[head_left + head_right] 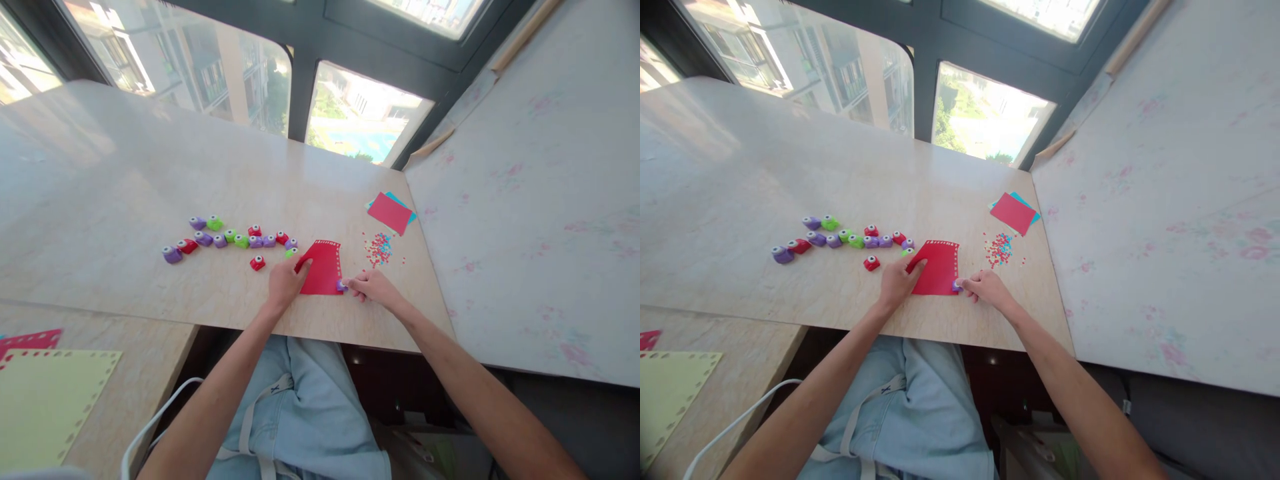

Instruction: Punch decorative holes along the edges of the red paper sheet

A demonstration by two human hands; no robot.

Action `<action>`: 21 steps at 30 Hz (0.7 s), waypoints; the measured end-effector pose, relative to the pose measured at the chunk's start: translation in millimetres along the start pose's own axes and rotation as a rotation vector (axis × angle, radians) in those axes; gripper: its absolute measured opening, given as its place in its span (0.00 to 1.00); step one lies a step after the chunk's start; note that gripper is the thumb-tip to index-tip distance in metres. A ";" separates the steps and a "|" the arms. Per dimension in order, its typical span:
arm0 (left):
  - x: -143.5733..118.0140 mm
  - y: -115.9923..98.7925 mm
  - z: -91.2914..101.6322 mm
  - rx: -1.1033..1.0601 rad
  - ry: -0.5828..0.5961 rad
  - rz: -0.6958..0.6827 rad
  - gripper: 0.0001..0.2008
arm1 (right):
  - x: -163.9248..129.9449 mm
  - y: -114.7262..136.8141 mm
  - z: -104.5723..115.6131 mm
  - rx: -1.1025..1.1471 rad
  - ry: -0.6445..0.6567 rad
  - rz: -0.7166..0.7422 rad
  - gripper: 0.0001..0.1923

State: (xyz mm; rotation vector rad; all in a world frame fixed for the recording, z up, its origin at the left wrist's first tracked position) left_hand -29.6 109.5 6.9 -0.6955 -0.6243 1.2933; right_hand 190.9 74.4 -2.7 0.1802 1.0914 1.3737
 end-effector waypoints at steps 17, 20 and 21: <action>0.2 -1.8 1.5 0.003 -0.003 -0.004 0.14 | 0.4 -15.5 -11.4 0.187 0.114 -0.156 0.25; 0.0 -1.8 1.3 0.004 0.000 -0.001 0.14 | -1.4 -18.1 -14.9 0.258 0.135 -0.187 0.25; 0.0 -2.0 1.1 0.006 0.001 0.000 0.14 | -2.0 -17.9 -14.9 0.268 0.132 -0.187 0.25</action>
Point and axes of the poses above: each hand's wrist, its own x-axis towards the middle knuckle, its own z-axis out of the back of the hand, y = z × x, the point moved 9 cm from there along x, towards the middle knuckle, and after that the axes turned 8 degrees about y, right-handed, at the moved point
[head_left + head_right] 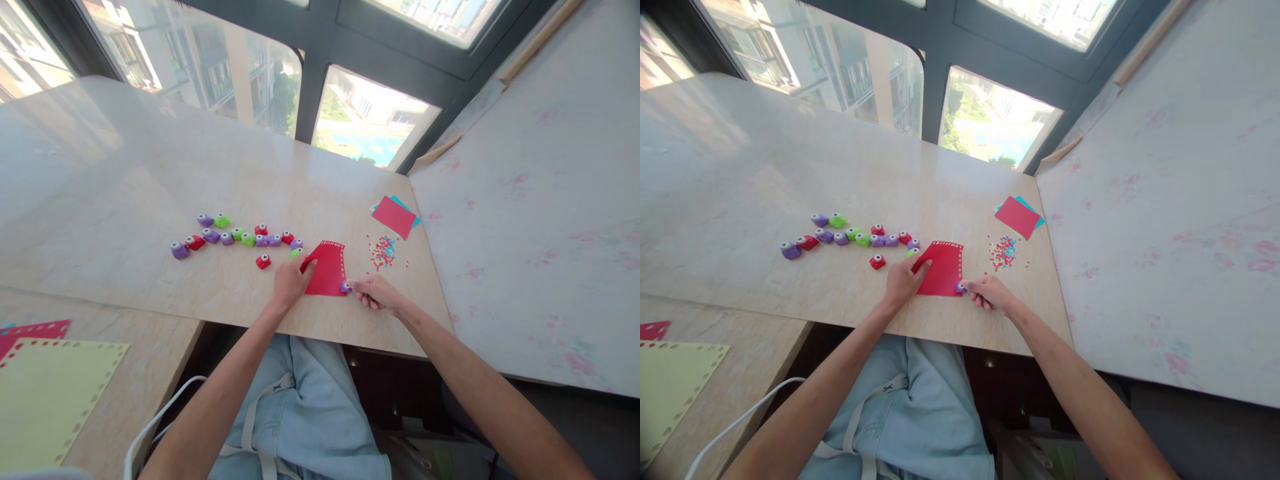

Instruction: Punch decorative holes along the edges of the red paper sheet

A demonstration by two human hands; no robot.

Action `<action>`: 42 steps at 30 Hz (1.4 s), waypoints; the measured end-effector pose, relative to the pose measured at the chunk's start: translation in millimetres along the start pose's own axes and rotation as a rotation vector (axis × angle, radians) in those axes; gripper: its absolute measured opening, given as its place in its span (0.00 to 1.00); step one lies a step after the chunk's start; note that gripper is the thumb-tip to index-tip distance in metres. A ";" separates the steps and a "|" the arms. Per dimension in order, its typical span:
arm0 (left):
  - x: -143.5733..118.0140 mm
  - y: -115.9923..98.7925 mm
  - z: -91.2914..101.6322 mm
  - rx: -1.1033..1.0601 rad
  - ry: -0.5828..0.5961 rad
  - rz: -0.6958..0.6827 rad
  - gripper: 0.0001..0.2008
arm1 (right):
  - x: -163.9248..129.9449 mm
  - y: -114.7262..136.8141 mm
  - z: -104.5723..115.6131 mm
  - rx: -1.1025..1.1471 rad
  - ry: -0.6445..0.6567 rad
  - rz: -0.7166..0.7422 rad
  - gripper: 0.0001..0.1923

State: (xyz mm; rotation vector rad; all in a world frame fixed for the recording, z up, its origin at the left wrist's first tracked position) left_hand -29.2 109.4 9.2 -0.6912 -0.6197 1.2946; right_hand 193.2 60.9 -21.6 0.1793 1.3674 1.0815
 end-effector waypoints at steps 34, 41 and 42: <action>0.5 1.0 -2.1 0.017 0.028 0.032 0.14 | -2.3 -1.7 -7.3 0.083 0.018 -0.050 0.24; 1.6 1.3 -2.4 0.017 0.043 0.033 0.15 | -1.5 -6.3 -8.5 0.102 0.008 -0.086 0.25; 1.8 1.2 -2.2 0.028 0.040 0.031 0.15 | -1.5 -6.2 -8.9 0.098 0.009 -0.083 0.25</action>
Point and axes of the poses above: each hand's wrist, its own x-axis towards the middle knuckle, its own z-axis out of the back of the hand, y = z × x, the point moved 9 cm from there along x, towards the middle knuckle, and after that the axes turned 8 degrees about y, right-handed, at the moved point
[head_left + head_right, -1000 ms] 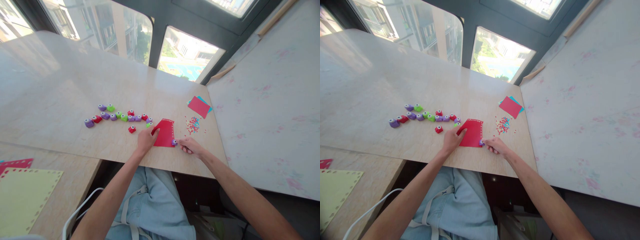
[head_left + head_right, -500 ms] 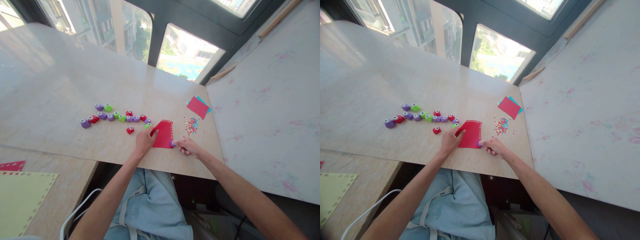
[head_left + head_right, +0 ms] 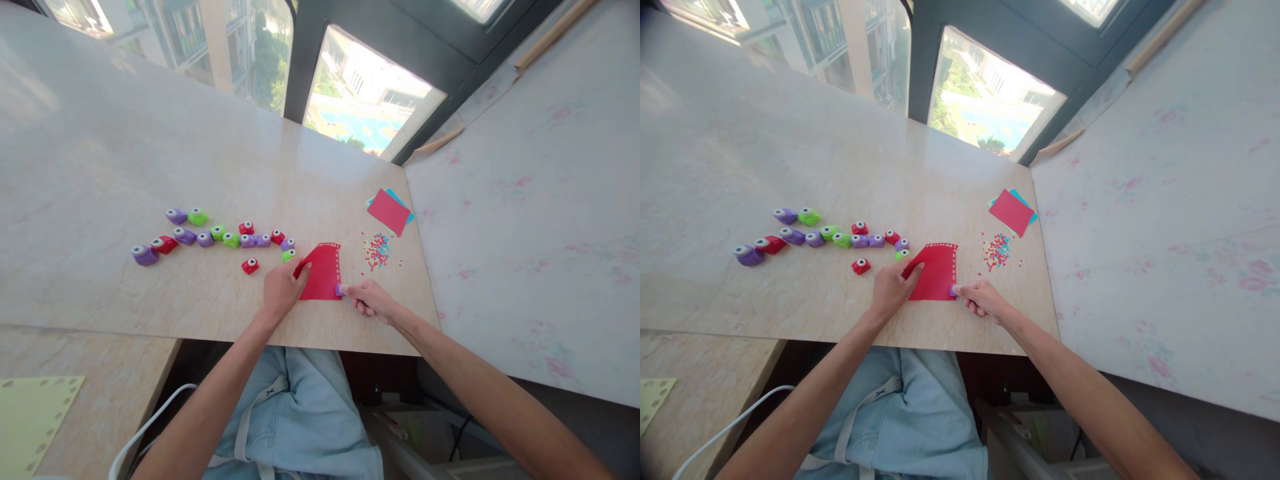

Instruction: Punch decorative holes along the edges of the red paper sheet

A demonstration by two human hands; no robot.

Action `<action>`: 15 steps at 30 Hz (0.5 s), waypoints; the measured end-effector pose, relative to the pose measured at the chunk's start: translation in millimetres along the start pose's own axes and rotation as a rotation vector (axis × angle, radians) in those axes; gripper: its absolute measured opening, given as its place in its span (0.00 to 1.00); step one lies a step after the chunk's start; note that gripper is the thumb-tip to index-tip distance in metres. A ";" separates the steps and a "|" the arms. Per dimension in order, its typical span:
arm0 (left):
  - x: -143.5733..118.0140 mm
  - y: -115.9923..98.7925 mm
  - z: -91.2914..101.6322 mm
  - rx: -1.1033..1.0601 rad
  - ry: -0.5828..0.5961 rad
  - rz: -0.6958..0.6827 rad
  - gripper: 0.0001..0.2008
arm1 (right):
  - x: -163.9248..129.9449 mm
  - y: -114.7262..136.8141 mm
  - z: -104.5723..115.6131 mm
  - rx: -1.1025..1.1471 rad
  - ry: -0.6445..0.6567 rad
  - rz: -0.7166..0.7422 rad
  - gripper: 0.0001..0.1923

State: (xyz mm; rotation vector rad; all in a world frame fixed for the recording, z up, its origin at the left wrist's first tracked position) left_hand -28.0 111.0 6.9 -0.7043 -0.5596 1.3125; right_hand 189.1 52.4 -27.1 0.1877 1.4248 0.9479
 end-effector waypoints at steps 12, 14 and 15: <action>0.7 0.8 -0.3 0.009 0.005 0.001 0.15 | 1.2 -0.4 -0.6 -0.011 -0.038 0.036 0.24; 0.6 -0.1 0.5 0.000 -0.001 -0.013 0.14 | 1.1 0.0 -1.2 -0.011 -0.044 0.057 0.24; 0.7 -0.2 0.8 0.001 -0.005 -0.017 0.14 | 1.0 0.1 -1.4 -0.010 -0.050 0.062 0.24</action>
Point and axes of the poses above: each hand's wrist, its own x-axis towards the middle knuckle, its own z-axis out of the back of the hand, y = z × x, the point moved 9 cm from there along x, towards the middle knuckle, and after that the axes turned 8 degrees about y, right-handed, at the moved point
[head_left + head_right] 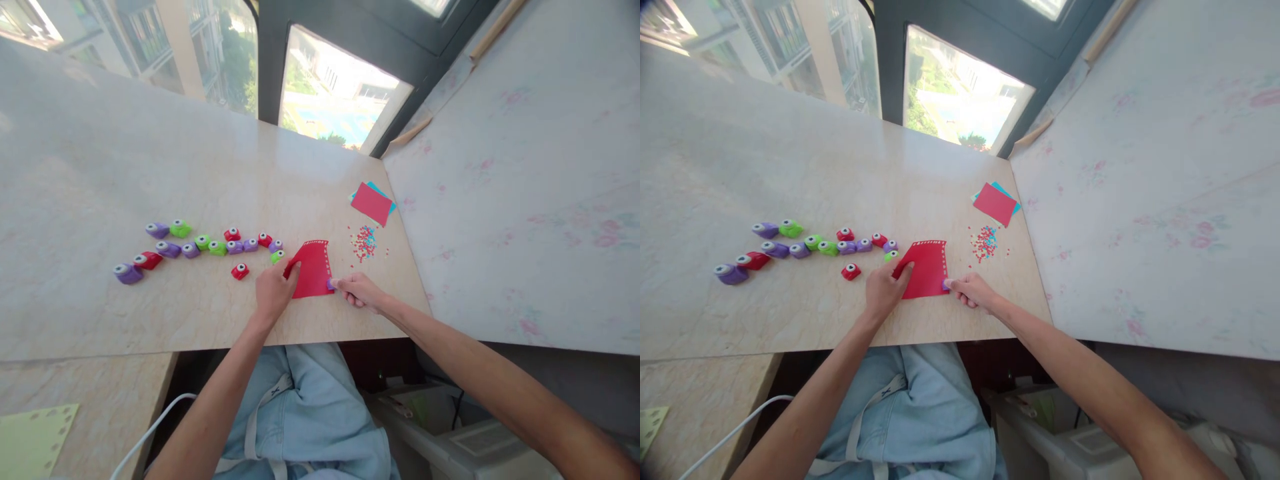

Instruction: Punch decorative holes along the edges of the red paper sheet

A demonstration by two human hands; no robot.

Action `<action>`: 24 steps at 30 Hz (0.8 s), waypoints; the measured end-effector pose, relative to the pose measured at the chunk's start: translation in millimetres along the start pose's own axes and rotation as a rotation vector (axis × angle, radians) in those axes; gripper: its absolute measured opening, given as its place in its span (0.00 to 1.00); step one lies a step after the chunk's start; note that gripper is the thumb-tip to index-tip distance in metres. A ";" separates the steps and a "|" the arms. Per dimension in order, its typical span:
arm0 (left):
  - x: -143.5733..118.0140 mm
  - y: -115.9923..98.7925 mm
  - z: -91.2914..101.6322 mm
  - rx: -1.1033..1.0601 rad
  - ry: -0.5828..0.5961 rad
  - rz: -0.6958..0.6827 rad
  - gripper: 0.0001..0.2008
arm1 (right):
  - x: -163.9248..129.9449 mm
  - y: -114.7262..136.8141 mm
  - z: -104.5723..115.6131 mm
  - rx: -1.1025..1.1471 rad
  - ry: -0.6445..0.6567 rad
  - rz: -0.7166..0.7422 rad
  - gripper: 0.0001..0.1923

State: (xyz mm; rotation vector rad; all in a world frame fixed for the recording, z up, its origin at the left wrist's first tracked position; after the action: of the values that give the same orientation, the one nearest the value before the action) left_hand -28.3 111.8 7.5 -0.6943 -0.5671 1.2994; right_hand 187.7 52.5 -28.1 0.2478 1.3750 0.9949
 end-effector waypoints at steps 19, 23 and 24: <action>-0.1 -0.6 2.6 -0.012 -0.040 -0.042 0.14 | -5.2 0.7 -2.5 0.105 -0.076 0.122 0.26; -0.4 0.0 2.9 -0.023 -0.044 -0.041 0.14 | -9.3 -0.3 3.0 0.230 -0.139 0.239 0.25; -0.4 0.5 2.6 -0.025 -0.043 -0.038 0.14 | -10.7 -0.3 3.8 0.251 -0.160 0.277 0.24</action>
State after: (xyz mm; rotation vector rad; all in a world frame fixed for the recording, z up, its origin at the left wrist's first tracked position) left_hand -30.6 111.8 8.9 -0.6745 -0.6299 1.2759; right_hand 192.5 46.3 -19.9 0.7074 1.3399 1.0030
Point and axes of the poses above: each hand's wrist, its own x-axis towards the middle knuckle, its own z-axis out of the back of the hand, y = z × x, the point moved 9 cm from there along x, towards the middle knuckle, and after that the axes turned 8 degrees about y, right-handed, at the moved point
